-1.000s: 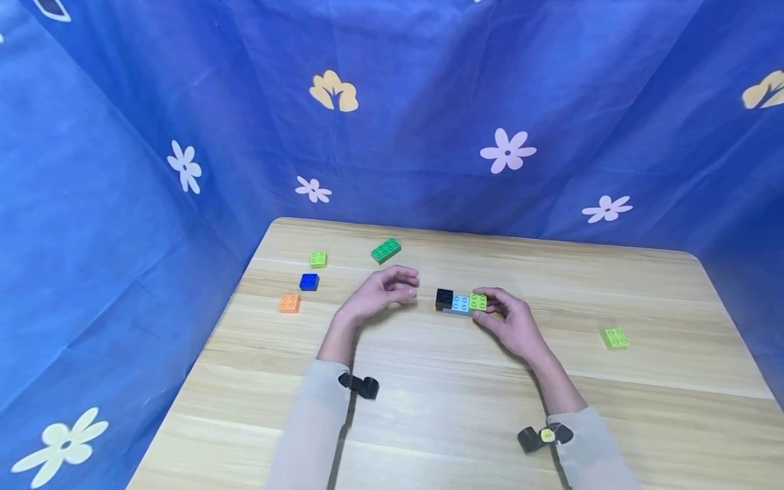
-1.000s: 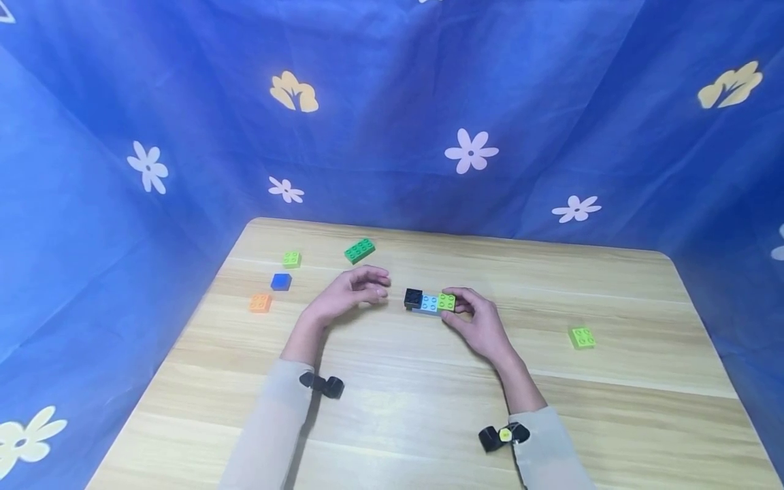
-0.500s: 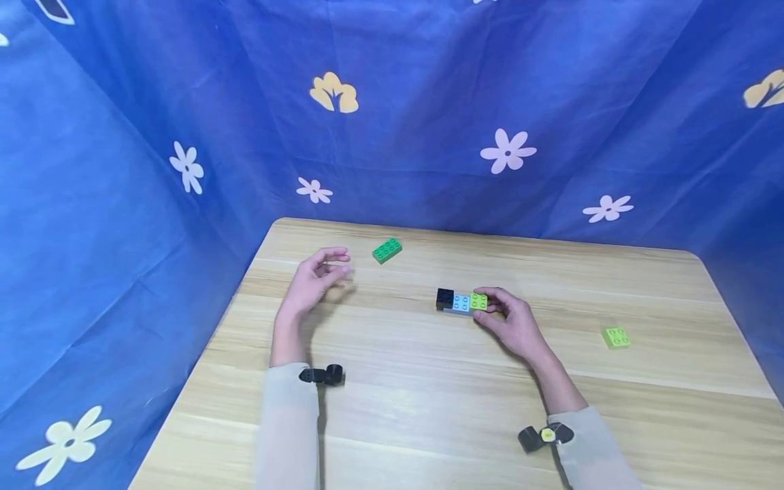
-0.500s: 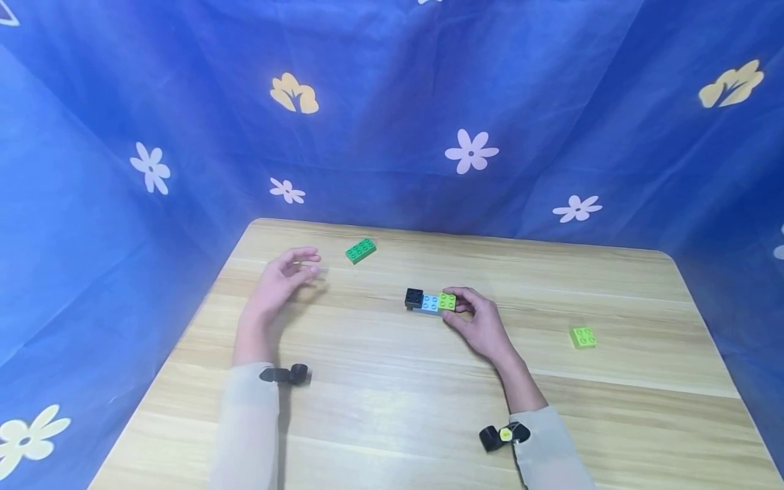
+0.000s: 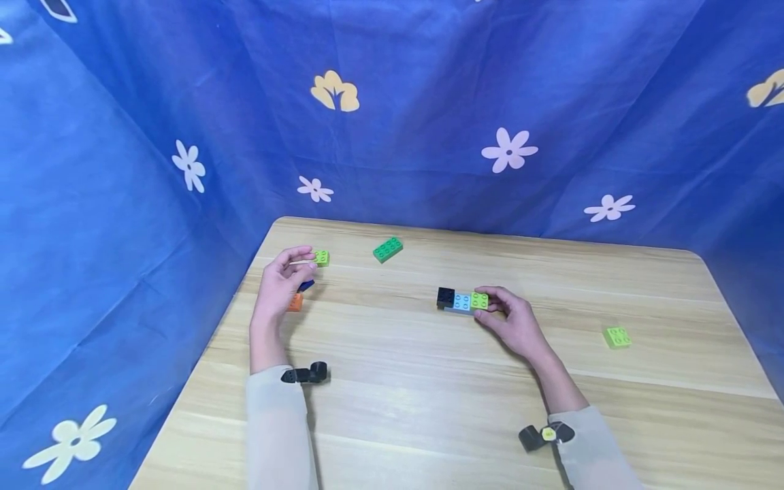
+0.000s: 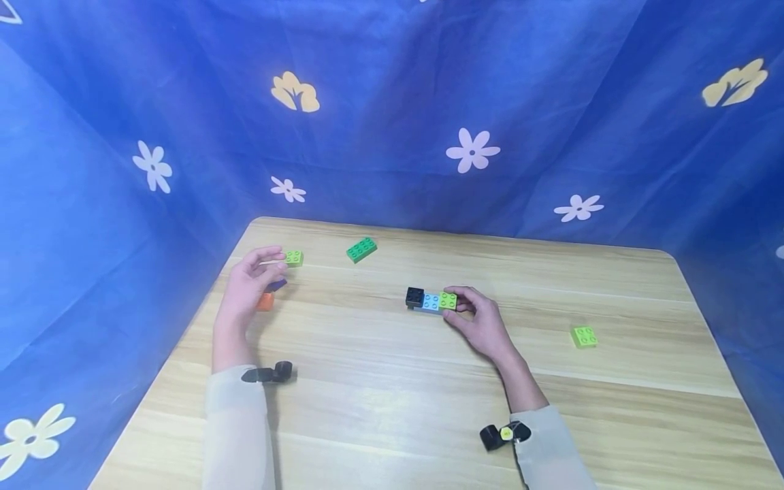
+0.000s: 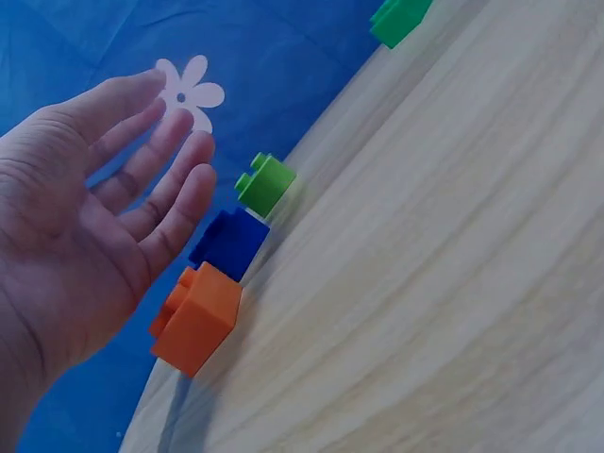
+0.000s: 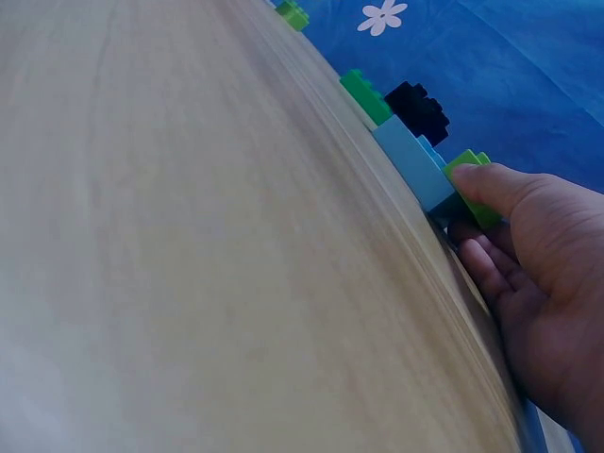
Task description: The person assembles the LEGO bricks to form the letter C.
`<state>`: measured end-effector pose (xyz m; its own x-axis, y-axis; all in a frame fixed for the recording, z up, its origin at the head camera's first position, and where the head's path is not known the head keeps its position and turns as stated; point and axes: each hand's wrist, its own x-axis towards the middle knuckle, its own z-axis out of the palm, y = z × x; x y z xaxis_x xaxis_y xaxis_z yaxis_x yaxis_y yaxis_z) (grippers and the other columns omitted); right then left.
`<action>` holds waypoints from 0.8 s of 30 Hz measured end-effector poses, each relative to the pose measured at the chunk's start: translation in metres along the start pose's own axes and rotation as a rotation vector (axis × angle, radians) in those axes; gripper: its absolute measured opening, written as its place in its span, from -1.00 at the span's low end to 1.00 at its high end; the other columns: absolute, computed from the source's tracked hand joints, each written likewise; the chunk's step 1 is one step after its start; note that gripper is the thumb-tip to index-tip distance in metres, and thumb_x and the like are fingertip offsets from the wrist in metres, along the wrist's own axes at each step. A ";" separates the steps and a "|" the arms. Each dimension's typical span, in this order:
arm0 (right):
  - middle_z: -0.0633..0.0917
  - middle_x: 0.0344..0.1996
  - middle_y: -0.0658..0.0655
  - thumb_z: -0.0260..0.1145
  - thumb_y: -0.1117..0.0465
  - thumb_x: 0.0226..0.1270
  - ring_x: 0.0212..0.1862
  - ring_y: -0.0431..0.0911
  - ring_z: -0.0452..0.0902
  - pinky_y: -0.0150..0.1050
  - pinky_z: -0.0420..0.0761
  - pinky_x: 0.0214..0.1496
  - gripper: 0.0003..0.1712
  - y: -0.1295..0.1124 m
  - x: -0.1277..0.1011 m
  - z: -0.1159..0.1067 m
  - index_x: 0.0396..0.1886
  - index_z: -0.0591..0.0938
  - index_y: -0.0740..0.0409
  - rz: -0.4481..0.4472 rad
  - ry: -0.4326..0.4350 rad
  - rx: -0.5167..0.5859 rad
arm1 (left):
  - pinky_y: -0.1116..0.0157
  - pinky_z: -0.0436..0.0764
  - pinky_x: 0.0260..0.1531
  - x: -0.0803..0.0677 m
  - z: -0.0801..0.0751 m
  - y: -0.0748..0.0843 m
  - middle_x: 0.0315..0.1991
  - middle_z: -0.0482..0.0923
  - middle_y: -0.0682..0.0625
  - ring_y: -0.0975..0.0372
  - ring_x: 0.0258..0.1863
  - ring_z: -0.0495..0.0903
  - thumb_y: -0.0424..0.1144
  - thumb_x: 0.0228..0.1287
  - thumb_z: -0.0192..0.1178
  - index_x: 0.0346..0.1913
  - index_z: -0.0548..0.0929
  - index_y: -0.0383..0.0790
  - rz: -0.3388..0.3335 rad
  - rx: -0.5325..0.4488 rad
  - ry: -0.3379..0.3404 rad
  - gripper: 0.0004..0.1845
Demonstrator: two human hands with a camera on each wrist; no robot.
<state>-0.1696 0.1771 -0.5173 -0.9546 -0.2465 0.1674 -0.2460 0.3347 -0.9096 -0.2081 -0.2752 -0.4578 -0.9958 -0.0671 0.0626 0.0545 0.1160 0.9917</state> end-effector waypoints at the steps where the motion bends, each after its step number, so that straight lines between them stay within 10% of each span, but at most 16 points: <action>1: 0.67 -0.06 0.23 0.42 0.33 0.27 -0.08 0.07 0.57 -0.27 0.64 0.00 -0.48 0.005 0.001 0.001 0.23 0.56 0.19 -0.003 0.002 -0.004 | 0.33 0.68 -0.09 -0.001 0.001 0.002 0.19 0.43 -0.40 -0.05 0.03 0.56 -0.40 0.34 0.26 0.24 0.51 -0.34 0.000 0.005 0.003 -0.57; 24: 0.68 -0.08 0.13 0.46 0.22 0.25 -0.09 -0.05 0.59 -0.40 0.63 0.00 -0.48 0.016 0.002 0.000 0.22 0.59 0.04 -0.008 0.005 -0.002 | 0.35 0.53 0.04 0.000 -0.022 -0.017 0.13 0.54 -0.35 -0.12 0.12 0.49 -0.41 0.25 0.35 0.19 0.56 -0.40 0.040 0.225 0.203 -0.55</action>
<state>-0.1759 0.1820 -0.5316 -0.9535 -0.2443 0.1764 -0.2537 0.3345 -0.9076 -0.2075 -0.2988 -0.4720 -0.9568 -0.2524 0.1447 0.0531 0.3375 0.9398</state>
